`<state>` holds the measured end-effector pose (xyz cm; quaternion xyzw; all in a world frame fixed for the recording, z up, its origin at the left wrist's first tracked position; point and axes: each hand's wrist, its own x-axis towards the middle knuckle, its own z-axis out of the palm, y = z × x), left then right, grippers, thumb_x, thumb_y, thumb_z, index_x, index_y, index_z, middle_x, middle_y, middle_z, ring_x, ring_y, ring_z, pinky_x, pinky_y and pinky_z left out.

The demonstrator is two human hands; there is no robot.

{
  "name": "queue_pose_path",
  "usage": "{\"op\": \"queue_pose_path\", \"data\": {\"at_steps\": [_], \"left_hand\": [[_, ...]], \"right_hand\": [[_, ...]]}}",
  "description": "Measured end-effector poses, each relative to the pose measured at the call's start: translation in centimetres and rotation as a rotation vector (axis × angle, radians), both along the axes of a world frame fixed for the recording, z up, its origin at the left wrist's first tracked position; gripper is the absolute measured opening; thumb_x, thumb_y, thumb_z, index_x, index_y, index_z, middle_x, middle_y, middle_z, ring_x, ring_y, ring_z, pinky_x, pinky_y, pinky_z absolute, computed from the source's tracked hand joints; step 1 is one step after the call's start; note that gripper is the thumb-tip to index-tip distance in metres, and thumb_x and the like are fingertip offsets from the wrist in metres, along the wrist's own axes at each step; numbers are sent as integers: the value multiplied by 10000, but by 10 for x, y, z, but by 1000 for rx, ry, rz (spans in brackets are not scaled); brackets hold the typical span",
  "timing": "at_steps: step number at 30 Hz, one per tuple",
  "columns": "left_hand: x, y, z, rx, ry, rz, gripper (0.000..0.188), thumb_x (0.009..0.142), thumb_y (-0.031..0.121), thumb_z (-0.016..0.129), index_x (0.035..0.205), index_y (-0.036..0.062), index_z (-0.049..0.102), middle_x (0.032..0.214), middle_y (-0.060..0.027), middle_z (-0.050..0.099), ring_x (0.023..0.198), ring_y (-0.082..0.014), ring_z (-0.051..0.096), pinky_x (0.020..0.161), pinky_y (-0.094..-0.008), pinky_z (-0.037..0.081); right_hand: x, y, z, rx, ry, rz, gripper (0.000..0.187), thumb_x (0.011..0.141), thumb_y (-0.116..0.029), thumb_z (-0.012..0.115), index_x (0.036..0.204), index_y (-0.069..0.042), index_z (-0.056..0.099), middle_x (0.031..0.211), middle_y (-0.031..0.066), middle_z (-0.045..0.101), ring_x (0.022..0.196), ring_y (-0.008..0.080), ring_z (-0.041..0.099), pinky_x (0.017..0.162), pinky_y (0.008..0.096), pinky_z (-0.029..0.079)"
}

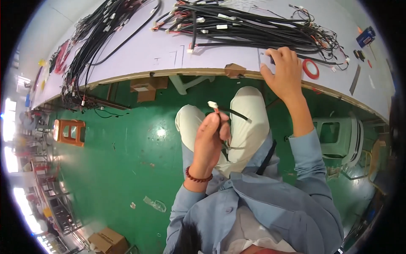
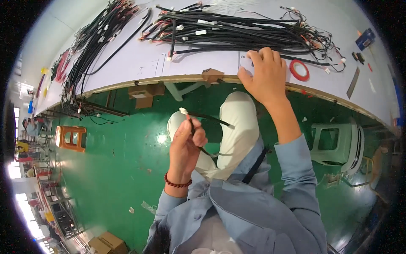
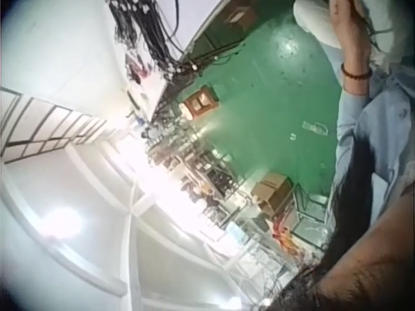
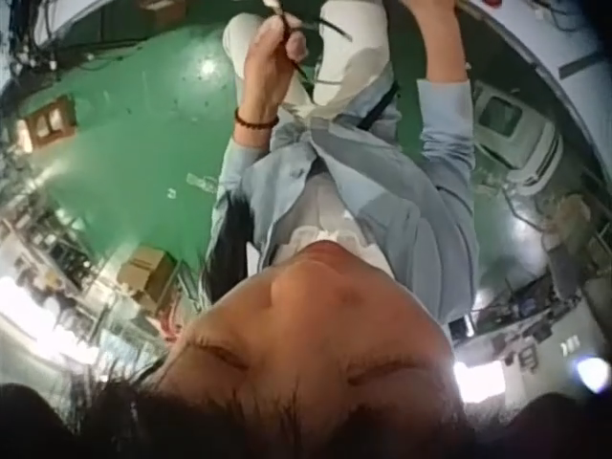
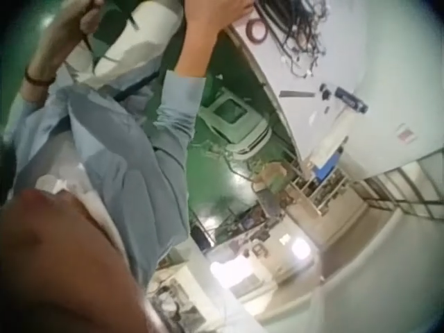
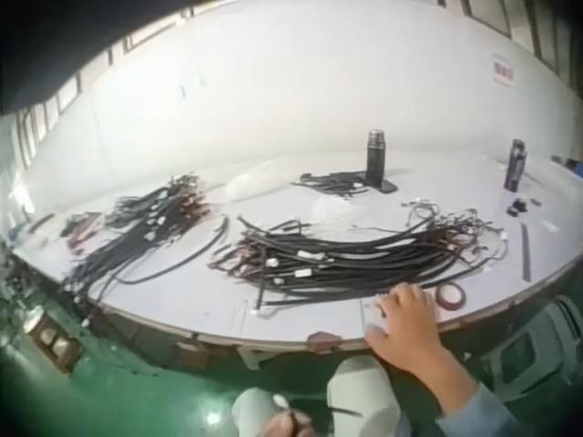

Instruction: The person applies electrical tape to wire harness bundles by hand at a factory workbench.

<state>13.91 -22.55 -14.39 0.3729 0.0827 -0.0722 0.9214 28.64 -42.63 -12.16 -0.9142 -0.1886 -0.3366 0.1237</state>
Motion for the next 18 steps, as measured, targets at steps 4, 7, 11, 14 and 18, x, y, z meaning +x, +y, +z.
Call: {"op": "queue_pose_path", "data": {"at_steps": [4,7,11,14,18], "left_hand": [[-1,1,-9,83,-84,84,231,963,279,476,909,65,543,676,8,437,628,-105,380,613,-253,319],[-1,-1,-18,174,-128,48,227,961,260,474,896,57,550,681,19,442,628,-87,379,621,-238,328],[-6,-9,-12,606,-280,76,136,931,118,534,939,12,619,756,-59,606,720,-101,562,625,-241,433],[-14,40,2,1115,-399,33,182,851,119,644,999,15,629,865,-107,655,806,-161,613,716,-281,469],[-2,44,7,1274,-503,157,357,764,160,723,1072,20,608,1010,-109,652,885,-237,619,778,-292,467]], "right_hand": [[-39,20,22,170,61,156,333,746,-209,661,1038,-54,624,1015,83,505,939,234,504,832,363,411],[-82,49,34,640,747,621,289,784,-151,660,1039,-17,643,1028,113,577,861,198,577,844,329,434],[-97,56,6,780,835,647,209,830,-98,628,1003,13,664,943,113,635,798,187,605,806,295,452],[-107,47,1,1185,1049,543,203,871,-93,577,975,55,669,949,117,662,859,169,598,785,289,453],[-113,43,-14,1597,1260,604,258,884,-145,537,975,61,662,935,134,661,833,159,592,733,277,449]]}}
